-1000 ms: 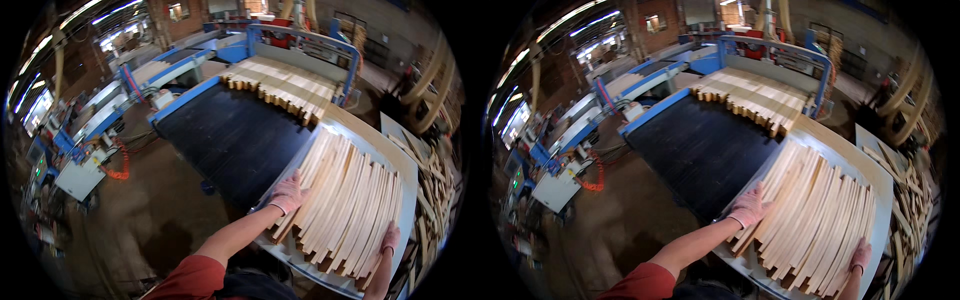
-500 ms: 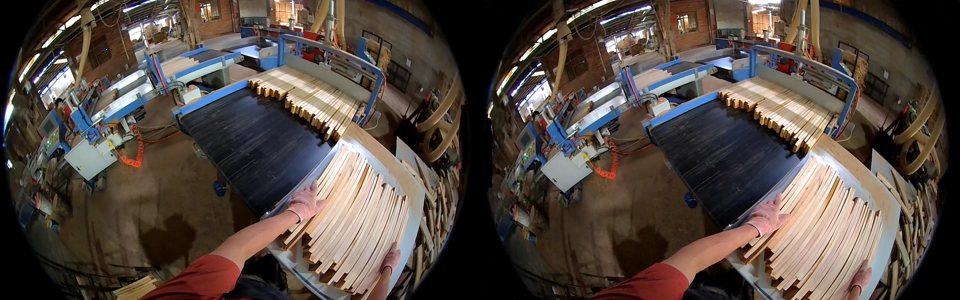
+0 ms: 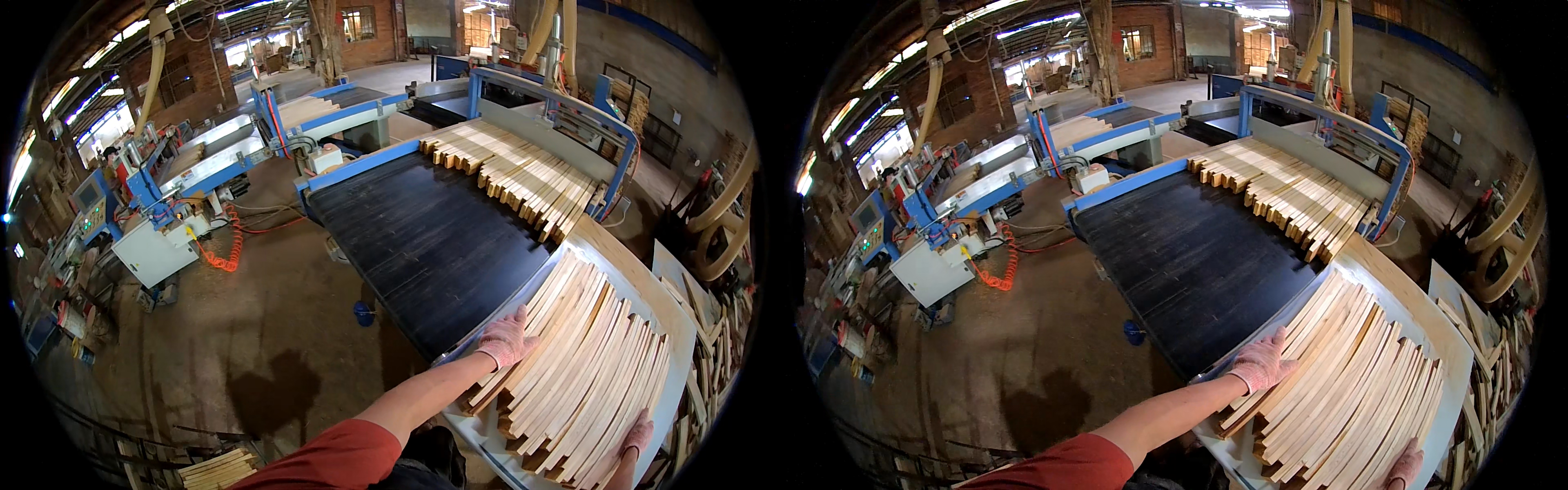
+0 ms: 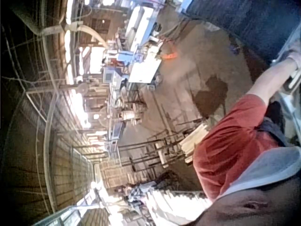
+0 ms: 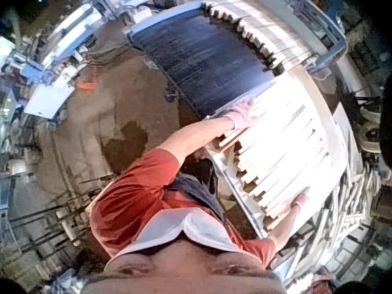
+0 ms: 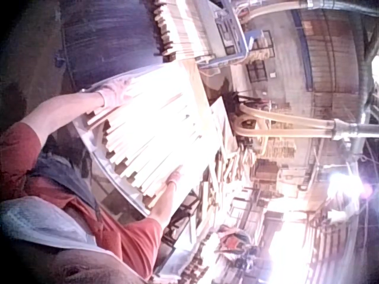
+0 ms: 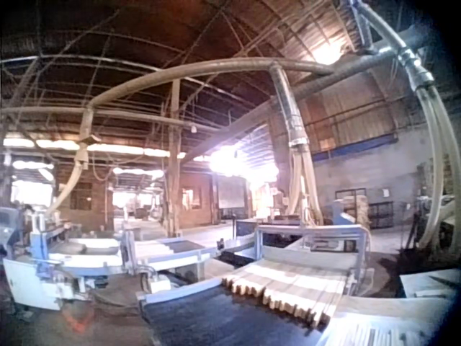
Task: The person repeatedly picks up stacks of thin wooden planks from a metal table and places them onto a conveyor belt. They wear pink gloves and move quickly between the table and the machine, organizing the wood into neat piles.
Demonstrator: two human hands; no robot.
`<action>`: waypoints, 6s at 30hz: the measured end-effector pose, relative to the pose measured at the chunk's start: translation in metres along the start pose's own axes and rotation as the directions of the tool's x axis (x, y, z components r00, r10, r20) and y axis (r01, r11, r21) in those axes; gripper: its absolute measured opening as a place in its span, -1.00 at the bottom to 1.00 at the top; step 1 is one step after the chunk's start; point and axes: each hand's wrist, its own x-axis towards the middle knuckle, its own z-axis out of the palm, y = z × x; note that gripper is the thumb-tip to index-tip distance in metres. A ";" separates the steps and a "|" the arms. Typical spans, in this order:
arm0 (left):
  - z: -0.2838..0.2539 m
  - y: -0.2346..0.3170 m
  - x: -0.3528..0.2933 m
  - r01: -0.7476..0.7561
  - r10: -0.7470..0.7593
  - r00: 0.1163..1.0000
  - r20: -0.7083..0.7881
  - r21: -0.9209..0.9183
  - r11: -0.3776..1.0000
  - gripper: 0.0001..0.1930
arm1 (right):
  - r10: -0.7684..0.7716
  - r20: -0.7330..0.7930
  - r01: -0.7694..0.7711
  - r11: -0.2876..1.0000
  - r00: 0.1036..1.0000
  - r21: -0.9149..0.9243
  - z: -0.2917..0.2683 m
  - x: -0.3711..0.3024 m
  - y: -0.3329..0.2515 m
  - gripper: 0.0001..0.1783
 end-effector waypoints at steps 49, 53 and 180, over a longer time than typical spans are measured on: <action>0.021 -0.003 0.012 -0.001 0.002 0.999 -0.047 0.019 1.000 0.09 | 0.020 -0.055 -0.031 0.975 0.998 -0.220 -0.042 -0.071 -0.061 -0.10; 0.008 0.008 0.007 0.074 -0.075 0.997 0.016 0.076 0.994 0.11 | 0.041 -0.038 -0.047 0.983 0.998 -0.177 -0.047 -0.077 -0.069 -0.10; 0.743 0.777 -0.768 -0.265 0.551 -0.348 0.758 -0.644 0.718 -0.27 | 0.884 -0.463 0.075 0.467 -0.060 0.881 -0.546 -0.624 0.920 -0.25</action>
